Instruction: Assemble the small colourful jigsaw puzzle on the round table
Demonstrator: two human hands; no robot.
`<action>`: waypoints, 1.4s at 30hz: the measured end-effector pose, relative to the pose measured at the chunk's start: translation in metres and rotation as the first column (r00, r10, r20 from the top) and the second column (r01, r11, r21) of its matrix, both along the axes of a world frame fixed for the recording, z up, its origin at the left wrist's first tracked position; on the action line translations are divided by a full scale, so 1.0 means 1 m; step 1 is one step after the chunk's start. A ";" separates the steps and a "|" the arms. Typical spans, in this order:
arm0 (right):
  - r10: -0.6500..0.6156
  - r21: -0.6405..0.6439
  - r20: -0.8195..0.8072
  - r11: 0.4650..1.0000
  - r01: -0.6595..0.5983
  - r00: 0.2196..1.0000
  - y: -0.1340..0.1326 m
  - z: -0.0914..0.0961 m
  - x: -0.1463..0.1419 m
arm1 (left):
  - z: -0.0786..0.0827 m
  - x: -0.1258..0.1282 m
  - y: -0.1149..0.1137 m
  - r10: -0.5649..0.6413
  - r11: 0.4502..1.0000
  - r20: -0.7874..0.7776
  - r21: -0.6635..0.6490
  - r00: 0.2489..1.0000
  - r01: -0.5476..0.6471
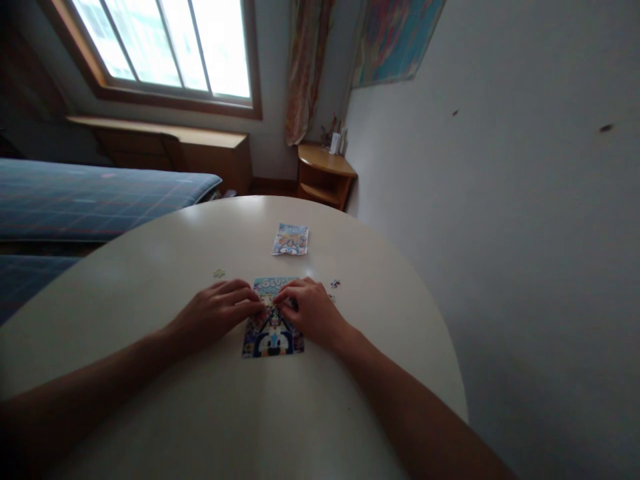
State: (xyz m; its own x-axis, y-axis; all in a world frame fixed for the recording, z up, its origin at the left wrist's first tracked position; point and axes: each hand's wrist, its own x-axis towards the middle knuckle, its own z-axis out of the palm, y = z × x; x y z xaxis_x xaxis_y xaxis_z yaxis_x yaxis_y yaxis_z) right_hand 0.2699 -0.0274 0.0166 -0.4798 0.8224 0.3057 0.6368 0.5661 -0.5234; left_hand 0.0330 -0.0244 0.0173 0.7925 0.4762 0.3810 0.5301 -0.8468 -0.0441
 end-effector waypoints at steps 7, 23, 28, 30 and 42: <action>0.097 0.109 0.153 0.987 -0.114 0.983 0.000 0.002 0.007 | -0.003 -0.003 0.001 0.000 0.999 -0.001 -0.039 1.000 0.000; 0.151 0.218 0.356 0.946 -0.239 0.922 -0.005 0.011 0.010 | 0.000 -0.016 0.008 0.063 0.994 0.186 -0.104 0.980 -0.044; 0.163 0.214 0.332 0.946 -0.242 0.929 -0.004 0.010 0.012 | 0.002 -0.032 0.019 0.361 0.931 0.200 -0.127 0.911 -0.342; 0.150 0.213 0.331 0.950 -0.229 0.931 -0.004 0.008 0.012 | 0.004 -0.040 0.023 0.471 0.881 0.168 -0.140 0.866 -0.452; -0.126 0.124 0.377 0.989 0.085 0.918 0.006 0.025 0.052 | 0.005 -0.074 0.031 0.601 0.712 -0.193 -0.311 0.775 -0.630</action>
State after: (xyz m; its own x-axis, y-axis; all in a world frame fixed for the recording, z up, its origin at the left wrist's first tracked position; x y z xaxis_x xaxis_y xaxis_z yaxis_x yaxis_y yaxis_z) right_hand 0.3217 -0.0209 0.0419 -0.4893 0.8485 0.2014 0.8356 0.5223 -0.1701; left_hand -0.0406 0.0062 0.0227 0.2959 0.9537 0.0537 0.9463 -0.3004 0.1197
